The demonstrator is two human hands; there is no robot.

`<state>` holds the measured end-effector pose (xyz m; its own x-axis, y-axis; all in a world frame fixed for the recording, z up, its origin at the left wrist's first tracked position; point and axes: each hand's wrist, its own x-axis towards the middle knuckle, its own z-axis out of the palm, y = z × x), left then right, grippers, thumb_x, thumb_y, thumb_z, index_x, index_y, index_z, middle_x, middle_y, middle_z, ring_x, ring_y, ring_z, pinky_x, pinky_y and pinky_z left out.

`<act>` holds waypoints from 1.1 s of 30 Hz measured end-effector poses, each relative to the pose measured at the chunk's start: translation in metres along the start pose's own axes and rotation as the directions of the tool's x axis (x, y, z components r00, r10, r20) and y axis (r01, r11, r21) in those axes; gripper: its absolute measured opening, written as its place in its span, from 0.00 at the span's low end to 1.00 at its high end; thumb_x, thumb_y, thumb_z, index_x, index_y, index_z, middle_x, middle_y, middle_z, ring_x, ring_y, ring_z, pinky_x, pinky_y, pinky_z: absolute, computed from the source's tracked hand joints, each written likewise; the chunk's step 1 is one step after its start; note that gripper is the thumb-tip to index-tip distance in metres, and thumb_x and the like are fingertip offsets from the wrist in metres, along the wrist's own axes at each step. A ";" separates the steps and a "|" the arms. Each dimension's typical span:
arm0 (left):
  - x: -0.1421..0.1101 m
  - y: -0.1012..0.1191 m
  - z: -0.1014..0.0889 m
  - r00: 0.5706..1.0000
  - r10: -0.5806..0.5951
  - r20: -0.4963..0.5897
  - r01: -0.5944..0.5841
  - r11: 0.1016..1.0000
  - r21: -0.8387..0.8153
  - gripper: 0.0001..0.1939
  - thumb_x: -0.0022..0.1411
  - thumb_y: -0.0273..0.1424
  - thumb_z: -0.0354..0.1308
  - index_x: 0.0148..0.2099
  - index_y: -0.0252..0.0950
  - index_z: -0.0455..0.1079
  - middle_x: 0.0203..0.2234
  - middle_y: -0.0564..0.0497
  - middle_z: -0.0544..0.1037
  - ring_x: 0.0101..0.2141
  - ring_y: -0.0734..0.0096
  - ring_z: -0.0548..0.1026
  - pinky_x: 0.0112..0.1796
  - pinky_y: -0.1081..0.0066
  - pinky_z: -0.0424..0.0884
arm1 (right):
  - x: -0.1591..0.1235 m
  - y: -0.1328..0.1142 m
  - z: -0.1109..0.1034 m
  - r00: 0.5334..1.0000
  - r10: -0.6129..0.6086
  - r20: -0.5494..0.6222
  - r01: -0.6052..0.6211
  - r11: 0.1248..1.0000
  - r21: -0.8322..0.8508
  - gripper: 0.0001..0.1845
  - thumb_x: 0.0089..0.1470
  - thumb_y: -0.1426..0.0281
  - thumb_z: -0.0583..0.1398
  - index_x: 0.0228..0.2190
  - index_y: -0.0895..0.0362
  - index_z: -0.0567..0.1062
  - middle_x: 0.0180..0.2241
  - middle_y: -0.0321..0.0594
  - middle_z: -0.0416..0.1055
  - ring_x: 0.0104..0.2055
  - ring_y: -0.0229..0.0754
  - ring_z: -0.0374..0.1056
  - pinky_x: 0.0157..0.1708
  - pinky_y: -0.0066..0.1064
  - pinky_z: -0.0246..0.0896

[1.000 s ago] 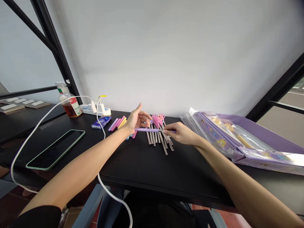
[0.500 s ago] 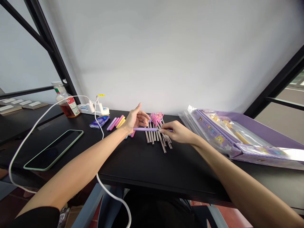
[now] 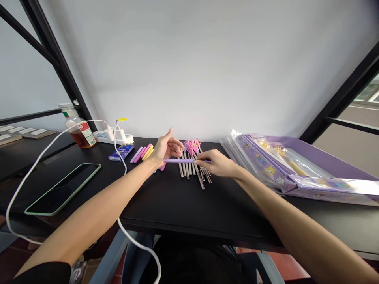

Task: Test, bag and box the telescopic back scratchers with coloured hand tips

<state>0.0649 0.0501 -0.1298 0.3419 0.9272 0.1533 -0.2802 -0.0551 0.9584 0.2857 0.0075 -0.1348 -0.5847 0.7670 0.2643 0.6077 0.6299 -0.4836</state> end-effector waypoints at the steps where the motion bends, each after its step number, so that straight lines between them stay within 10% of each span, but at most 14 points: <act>1: 0.000 0.000 0.000 1.000 0.000 0.000 0.000 1.000 0.001 0.36 0.66 0.56 0.50 0.24 0.30 0.77 0.13 0.46 0.71 0.19 0.70 0.74 0.21 0.74 0.71 | 0.000 0.001 0.000 1.000 0.001 -0.001 -0.001 1.000 -0.002 0.22 0.62 0.58 0.54 0.21 0.55 0.62 0.20 0.32 0.54 0.24 0.35 0.48 0.27 0.32 0.46; 13: 0.003 -0.005 -0.003 1.000 0.026 -0.006 -0.026 1.000 0.016 0.34 0.65 0.56 0.52 0.24 0.30 0.77 0.14 0.46 0.72 0.21 0.68 0.74 0.22 0.73 0.71 | 0.002 0.002 0.001 1.000 0.005 -0.003 -0.005 1.000 0.008 0.22 0.62 0.58 0.55 0.21 0.56 0.64 0.19 0.32 0.56 0.24 0.35 0.49 0.27 0.32 0.47; 20: 0.001 -0.003 0.003 0.960 0.117 0.254 -0.178 0.956 0.234 0.35 0.65 0.58 0.48 0.36 0.32 0.81 0.28 0.42 0.80 0.32 0.62 0.78 0.34 0.67 0.75 | -0.002 -0.004 -0.024 0.995 0.102 0.007 -0.101 0.994 -0.045 0.18 0.57 0.59 0.60 0.23 0.58 0.75 0.20 0.34 0.62 0.25 0.35 0.53 0.28 0.33 0.47; 27: 0.000 0.002 -0.007 0.760 0.239 0.604 -0.647 0.202 0.735 0.18 0.69 0.44 0.54 0.41 0.39 0.80 0.28 0.49 0.79 0.28 0.67 0.74 0.32 0.69 0.64 | -0.011 0.005 -0.035 0.993 0.094 -0.077 -0.096 0.995 -0.026 0.10 0.49 0.70 0.62 0.35 0.56 0.79 0.26 0.34 0.71 0.28 0.38 0.62 0.30 0.31 0.55; 33: 0.000 -0.004 -0.007 0.766 0.191 0.614 -0.611 -0.079 0.787 0.22 0.74 0.46 0.45 0.45 0.39 0.76 0.31 0.49 0.80 0.32 0.64 0.77 0.32 0.70 0.64 | -0.018 0.009 -0.046 0.969 0.116 -0.219 -0.095 0.990 0.102 0.10 0.54 0.64 0.63 0.33 0.56 0.80 0.31 0.41 0.79 0.33 0.44 0.74 0.36 0.35 0.66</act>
<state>0.0597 0.0526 -0.1350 0.7591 0.4720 0.4483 0.5194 -0.8543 0.0200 0.3265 0.0047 -0.1061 -0.3784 0.8428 0.3827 0.6025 0.5381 -0.5894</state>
